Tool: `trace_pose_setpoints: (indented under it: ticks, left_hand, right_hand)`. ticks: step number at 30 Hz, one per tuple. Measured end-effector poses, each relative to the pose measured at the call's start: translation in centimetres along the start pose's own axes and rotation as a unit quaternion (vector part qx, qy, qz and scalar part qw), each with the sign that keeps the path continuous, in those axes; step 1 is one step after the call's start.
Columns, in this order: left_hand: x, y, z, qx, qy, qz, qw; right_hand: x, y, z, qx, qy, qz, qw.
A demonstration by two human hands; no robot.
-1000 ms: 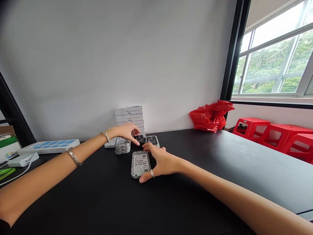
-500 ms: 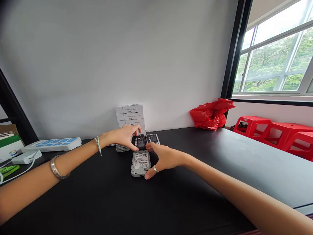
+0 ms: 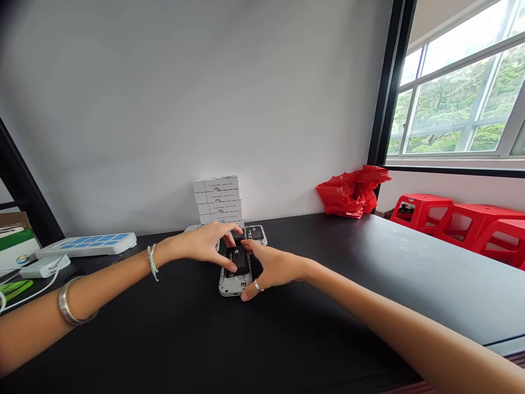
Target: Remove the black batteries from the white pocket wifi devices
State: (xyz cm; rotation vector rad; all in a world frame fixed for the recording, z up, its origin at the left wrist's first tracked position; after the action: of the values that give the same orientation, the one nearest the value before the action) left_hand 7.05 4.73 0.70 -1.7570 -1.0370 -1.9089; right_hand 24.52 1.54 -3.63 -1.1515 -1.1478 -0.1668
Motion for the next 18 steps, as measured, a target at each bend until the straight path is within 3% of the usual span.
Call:
trace_pose_setpoints:
  ticks: [9,18]
  left_hand:
    - [-0.4,1.8,-1.2,-0.014,-0.011,-0.006,1.000]
    - [-0.4,1.4,-0.9,0.014,-0.010,-0.009,1.000]
  right_hand:
    - [-0.2,-0.1,0.1,0.024,-0.001,0.019,1.000]
    - [-0.4,0.0,0.3,-0.005,0.003,0.004,1.000]
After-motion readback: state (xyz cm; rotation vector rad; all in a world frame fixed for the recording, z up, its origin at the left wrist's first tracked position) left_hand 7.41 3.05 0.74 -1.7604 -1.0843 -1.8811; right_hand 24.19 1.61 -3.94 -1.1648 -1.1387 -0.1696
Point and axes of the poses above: each hand's wrist, its own z-axis towards the middle knuckle, its own x-axis out of the back of the hand, y = z × x, the point moved 3 cm from there along z, towards the middle knuckle, and after that the axes turned 2 degrees about -y, right-handed, at the moved point
